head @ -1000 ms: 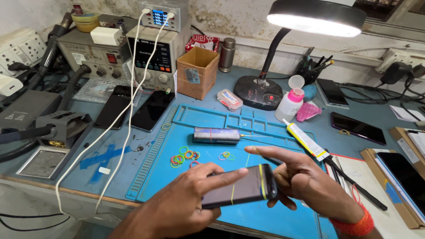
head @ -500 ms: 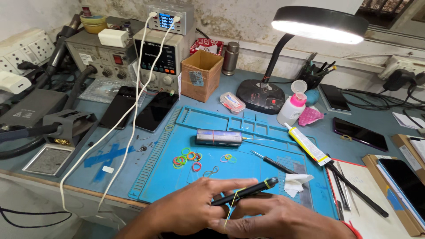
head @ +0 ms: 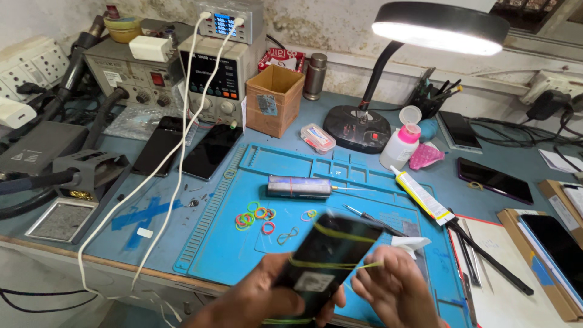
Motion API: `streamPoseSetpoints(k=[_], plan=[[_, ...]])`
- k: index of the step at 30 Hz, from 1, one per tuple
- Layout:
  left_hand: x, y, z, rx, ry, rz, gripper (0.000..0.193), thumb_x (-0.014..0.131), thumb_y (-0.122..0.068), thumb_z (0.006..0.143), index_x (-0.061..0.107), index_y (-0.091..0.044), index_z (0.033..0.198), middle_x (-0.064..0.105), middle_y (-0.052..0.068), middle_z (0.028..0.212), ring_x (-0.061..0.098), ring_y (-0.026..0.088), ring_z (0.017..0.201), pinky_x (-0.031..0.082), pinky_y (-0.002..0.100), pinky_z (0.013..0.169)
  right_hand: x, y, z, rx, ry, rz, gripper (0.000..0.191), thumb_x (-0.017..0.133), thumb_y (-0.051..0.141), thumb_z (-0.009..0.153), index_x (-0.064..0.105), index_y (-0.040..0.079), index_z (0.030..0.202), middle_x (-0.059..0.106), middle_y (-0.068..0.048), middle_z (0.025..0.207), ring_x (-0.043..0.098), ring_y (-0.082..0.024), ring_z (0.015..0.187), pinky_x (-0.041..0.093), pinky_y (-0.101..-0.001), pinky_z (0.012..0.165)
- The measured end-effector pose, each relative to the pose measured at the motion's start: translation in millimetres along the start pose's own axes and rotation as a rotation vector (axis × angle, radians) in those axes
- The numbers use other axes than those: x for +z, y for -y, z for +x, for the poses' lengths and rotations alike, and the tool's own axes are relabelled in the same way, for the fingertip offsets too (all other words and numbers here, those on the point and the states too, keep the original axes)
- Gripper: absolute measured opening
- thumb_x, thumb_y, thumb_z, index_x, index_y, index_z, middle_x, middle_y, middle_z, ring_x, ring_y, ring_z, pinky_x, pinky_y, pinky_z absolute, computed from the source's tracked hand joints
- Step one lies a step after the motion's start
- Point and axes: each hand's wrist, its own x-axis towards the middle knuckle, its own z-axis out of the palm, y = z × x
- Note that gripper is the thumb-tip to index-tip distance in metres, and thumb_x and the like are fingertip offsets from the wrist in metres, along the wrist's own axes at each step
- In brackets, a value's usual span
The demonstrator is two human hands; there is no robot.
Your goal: The person wraps colorful rubber bands around a smartphone, stretching each band around the phone body to build a crisscross grid over the back and screen. They turn the phone over repeatedly to add bands on both sides, then set the banded phone down on the work mat.
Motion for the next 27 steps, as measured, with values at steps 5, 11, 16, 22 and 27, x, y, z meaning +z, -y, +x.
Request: streamPoseSetpoints(k=[5, 11, 16, 22, 27], plan=[[-2.5, -10.9, 2.1, 0.335, 0.158, 0.786, 0.079, 0.074, -0.002, 0.081, 0.049, -0.011, 0.155, 0.063, 0.017, 0.134, 0.062, 0.032, 0.124, 0.049, 0.041, 0.108, 21.4, 29.0, 19.0, 0.249, -0.103, 0.067, 0.031, 0.062, 0.035, 0.095, 0.059, 0.004, 0.096, 0.052, -0.005, 0.087, 0.045, -0.011, 0.070, 0.036, -0.0271, 0.061], [-12.3, -18.2, -1.9, 0.253, 0.034, 1.120, 0.091, 0.080, -0.004, 0.069, 0.053, -0.026, 0.153, 0.063, 0.014, 0.127, 0.062, 0.034, 0.116, 0.051, 0.042, 0.101, 59.8, 81.1, 27.1, 0.204, 0.243, -0.558, 0.038, 0.079, 0.031, 0.091, 0.068, -0.004, 0.104, 0.048, -0.003, 0.094, 0.044, -0.013, 0.082, 0.037, -0.0279, 0.068], [-11.2, -7.7, 4.6, 0.191, -0.121, 1.192, 0.092, 0.077, -0.002, 0.064, 0.056, -0.028, 0.150, 0.059, 0.016, 0.124, 0.058, 0.035, 0.113, 0.048, 0.044, 0.099, 90.3, 106.2, 38.7, 0.256, 0.300, -1.073, 0.045, 0.095, 0.014, 0.073, 0.075, -0.001, 0.110, 0.051, -0.004, 0.094, 0.050, -0.017, 0.080, 0.045, -0.0318, 0.067], [4.7, 10.8, 21.0, 0.105, -0.398, 1.335, 0.082, 0.073, -0.012, 0.073, 0.052, -0.028, 0.151, 0.054, 0.016, 0.107, 0.053, 0.038, 0.103, 0.043, 0.049, 0.095, 115.3, 104.2, 38.7, 0.051, 0.371, -1.604, 0.050, 0.102, 0.026, 0.064, 0.072, 0.007, 0.099, 0.055, -0.001, 0.096, 0.055, -0.015, 0.085, 0.052, -0.0298, 0.074], [17.8, 21.6, 34.6, 0.082, -0.515, 1.331, 0.083, 0.069, -0.011, 0.074, 0.047, -0.026, 0.153, 0.052, 0.019, 0.108, 0.051, 0.039, 0.101, 0.043, 0.051, 0.092, 117.4, 107.5, 41.3, 0.034, 0.310, -1.885, 0.054, 0.099, 0.034, 0.059, 0.069, 0.010, 0.097, 0.062, 0.000, 0.086, 0.059, -0.016, 0.081, 0.053, -0.0317, 0.070]])
